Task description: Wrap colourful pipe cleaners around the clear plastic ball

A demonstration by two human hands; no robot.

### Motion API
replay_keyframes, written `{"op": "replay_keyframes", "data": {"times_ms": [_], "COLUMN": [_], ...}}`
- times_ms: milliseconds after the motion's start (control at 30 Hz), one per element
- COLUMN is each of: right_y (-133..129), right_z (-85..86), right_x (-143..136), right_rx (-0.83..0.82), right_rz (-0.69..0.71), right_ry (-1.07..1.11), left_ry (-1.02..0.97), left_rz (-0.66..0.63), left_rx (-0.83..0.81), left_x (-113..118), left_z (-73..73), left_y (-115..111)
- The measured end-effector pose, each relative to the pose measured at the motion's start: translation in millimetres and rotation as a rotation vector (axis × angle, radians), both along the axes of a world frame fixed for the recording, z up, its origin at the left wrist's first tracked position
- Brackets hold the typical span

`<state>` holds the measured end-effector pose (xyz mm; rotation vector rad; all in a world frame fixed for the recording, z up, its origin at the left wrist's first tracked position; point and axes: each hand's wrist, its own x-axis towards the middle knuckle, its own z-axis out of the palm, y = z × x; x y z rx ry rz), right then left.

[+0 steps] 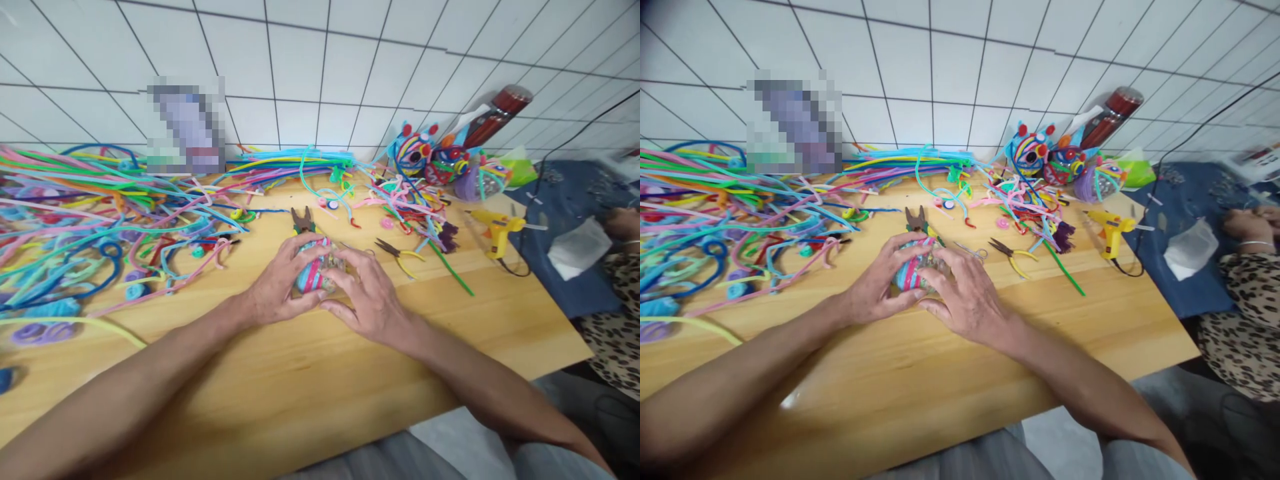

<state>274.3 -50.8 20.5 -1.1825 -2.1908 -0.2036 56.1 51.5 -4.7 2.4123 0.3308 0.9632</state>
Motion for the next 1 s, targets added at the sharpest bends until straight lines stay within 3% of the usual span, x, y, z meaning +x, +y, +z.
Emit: {"op": "replay_keyframes", "data": {"times_ms": [300, 600, 1000], "right_y": [-1, 0, 0], "right_z": [-0.9, -5.9, -18.7], "right_x": [1, 0, 6], "right_rx": [-0.061, 0.046, 0.032], "right_rz": [-0.008, -0.016, 0.044], "right_ry": [-0.001, -0.06, -0.042], "left_ry": [0.018, 0.025, -0.01], "left_rz": [0.029, 0.046, 0.033], "left_rx": [-0.012, -0.022, -0.036], "left_x": [0, -1, 0], "left_z": [-3.5, -3.2, -5.7], "left_y": [0, 0, 3]}}
